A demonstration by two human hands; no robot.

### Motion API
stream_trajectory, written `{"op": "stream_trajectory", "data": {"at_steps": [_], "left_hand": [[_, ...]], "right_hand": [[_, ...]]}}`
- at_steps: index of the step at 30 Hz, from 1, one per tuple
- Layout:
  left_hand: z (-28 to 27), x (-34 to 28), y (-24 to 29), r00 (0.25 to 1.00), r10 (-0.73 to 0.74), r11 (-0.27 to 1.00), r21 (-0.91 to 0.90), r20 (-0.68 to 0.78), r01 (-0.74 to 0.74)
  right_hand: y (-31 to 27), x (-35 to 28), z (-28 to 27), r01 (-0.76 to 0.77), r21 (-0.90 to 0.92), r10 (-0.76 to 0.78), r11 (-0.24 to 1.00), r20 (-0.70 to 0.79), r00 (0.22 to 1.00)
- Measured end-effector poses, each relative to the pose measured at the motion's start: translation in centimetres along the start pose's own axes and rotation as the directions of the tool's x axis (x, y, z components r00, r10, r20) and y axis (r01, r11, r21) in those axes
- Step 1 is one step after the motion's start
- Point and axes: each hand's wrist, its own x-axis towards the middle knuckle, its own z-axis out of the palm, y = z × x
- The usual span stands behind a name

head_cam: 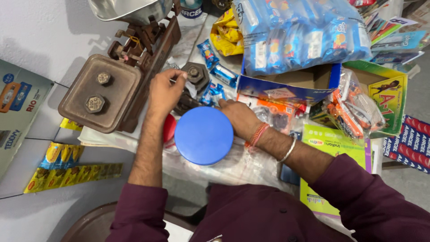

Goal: The person uses scissors to cut open a plastic bag of blue-wrapped snack bars, then repeatedly picks up individual bars and places them into a cardboard box on the table. The person continues transferring bars from the bag to the box until the clip ends.

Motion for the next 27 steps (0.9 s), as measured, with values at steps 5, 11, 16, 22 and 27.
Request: {"op": "stream_trajectory", "data": {"at_steps": [5, 11, 16, 22, 27], "left_hand": [[0.0, 0.0, 0.1, 0.997, -0.067, 0.998, 0.003, 0.024, 0.067], [0.4, 0.1, -0.2, 1.0, -0.012, 1.0, 0.022, 0.026, 0.011], [0.2, 0.1, 0.0, 1.0, 0.001, 1.0, -0.008, 0.03, 0.0], [-0.8, 0.1, 2.4, 0.988, 0.104, 0.979, -0.185, 0.11, -0.083], [-1.4, -0.2, 7.0, 0.936, 0.165, 0.971, -0.219, 0.312, -0.098]], "right_hand": [[0.4, -0.5, -0.1, 0.045, -0.058, -0.048, 0.997, -0.058, 0.997], [1.1, -0.6, -0.6, -0.022, 0.064, 0.026, 0.998, -0.062, 0.998], [0.7, -2.2, -3.0, 0.0, 0.226, 0.055, 0.974, -0.235, 0.97], [0.0, -5.1, -7.4, -0.095, 0.421, 0.219, 0.902, -0.259, 0.941], [0.6, -7.4, -10.4, 0.004, 0.34, 0.164, 0.941, -0.463, 0.871]]}}
